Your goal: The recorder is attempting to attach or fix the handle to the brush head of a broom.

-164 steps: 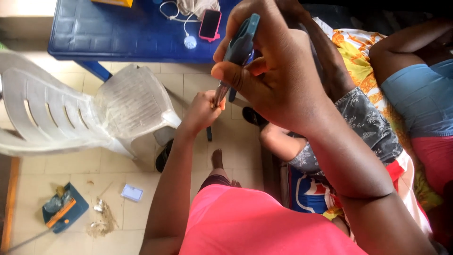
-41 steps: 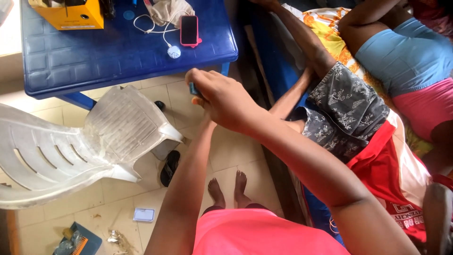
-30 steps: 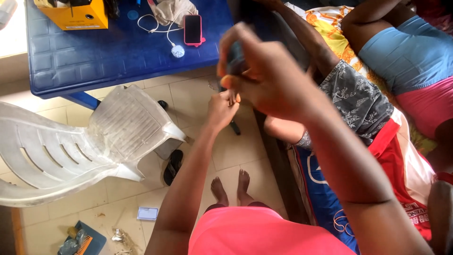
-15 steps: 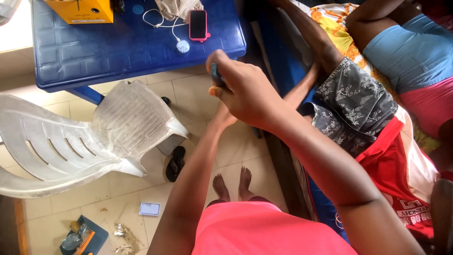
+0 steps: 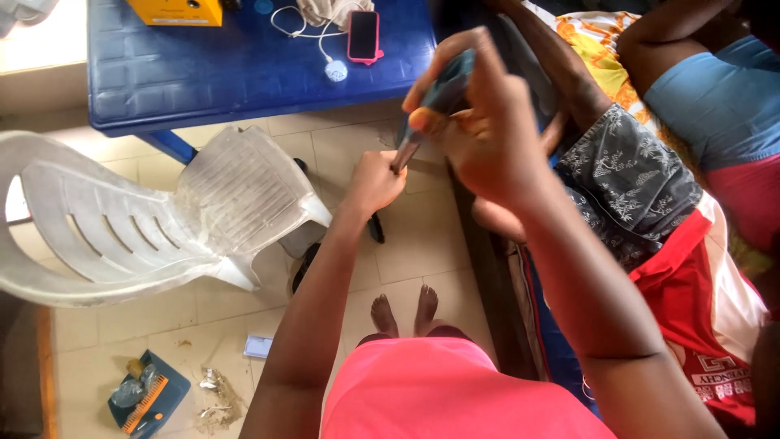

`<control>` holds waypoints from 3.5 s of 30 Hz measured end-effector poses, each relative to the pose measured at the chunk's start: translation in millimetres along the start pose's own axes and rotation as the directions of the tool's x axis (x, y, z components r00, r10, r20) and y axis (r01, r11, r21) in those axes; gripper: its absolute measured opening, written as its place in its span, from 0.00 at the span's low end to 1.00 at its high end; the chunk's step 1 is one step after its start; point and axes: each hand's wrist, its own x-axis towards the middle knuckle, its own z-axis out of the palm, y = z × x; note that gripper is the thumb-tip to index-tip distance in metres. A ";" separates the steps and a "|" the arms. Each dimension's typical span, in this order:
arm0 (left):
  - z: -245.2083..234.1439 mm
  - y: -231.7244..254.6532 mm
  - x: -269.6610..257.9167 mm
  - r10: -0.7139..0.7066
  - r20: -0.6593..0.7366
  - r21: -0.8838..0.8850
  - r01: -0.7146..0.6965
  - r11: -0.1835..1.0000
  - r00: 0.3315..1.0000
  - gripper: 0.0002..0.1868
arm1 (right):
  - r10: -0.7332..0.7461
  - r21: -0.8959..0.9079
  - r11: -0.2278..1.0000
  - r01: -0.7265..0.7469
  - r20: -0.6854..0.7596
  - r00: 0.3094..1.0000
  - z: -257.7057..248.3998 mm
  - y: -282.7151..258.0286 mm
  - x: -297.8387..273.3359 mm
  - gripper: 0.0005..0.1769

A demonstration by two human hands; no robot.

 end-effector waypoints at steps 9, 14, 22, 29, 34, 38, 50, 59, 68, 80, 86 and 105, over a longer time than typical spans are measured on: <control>1.7 31.4 -36.0 0.049 -0.074 -0.057 -0.054 0.997 0.996 0.06 | -0.035 -0.062 0.997 0.038 0.042 0.998 -9.0 -57.0 5.7 0.23; 17.4 15.0 -53.3 0.000 -0.078 -0.199 -0.015 0.980 0.997 0.01 | -0.045 -0.099 0.993 0.060 0.148 0.988 6.3 -53.8 6.5 0.20; 25.3 -32.2 -58.2 -0.051 -0.107 -0.285 0.019 0.958 0.993 0.06 | -0.266 -0.181 0.942 0.281 0.103 0.958 23.9 1.1 4.4 0.22; 22.8 -2.8 -50.6 -0.262 -0.275 -0.151 0.227 0.962 0.925 0.08 | -0.302 -0.076 0.949 0.305 0.042 0.952 4.6 12.7 -3.4 0.20; 36.4 23.4 -65.4 -0.111 -0.524 -0.083 0.079 0.993 0.844 0.07 | -0.420 -0.056 0.905 0.422 0.049 0.906 -18.0 -3.8 -10.9 0.22; 35.4 51.1 -86.8 -0.151 -0.558 -0.099 0.115 0.988 0.816 0.06 | -0.548 -0.071 0.831 0.552 0.077 0.833 -33.3 -26.9 -16.2 0.24; 31.6 56.2 -192.9 -0.474 -0.421 -0.341 0.349 0.873 0.774 0.06 | -0.557 0.512 0.801 0.310 0.447 0.700 16.6 -16.3 2.5 0.18; 49.3 -4.4 -268.0 -0.511 -0.638 -0.296 0.429 0.853 0.576 0.09 | -0.605 0.411 0.791 0.453 0.422 0.675 98.6 -31.7 -49.0 0.22; 9.0 1.7 -295.5 -0.627 -0.634 -0.454 0.439 0.775 0.453 0.10 | -0.570 0.253 0.813 0.524 0.529 0.629 142.0 -74.8 -107.4 0.25; 7.4 -14.2 -364.3 -0.418 -0.688 -0.342 0.243 0.908 0.593 0.08 | -0.674 0.315 0.737 0.597 0.410 0.615 139.7 -142.4 -117.3 0.27; 6.8 2.8 -418.1 -0.418 -0.714 -0.358 0.221 0.907 0.562 0.06 | -0.677 0.423 0.736 0.528 0.490 0.550 164.7 -169.6 -110.6 0.25; 34.4 -87.4 -512.0 -0.620 -0.732 -0.471 0.448 0.760 0.281 0.04 | -0.651 0.495 0.753 0.434 0.654 0.385 270.3 -167.8 -215.2 0.30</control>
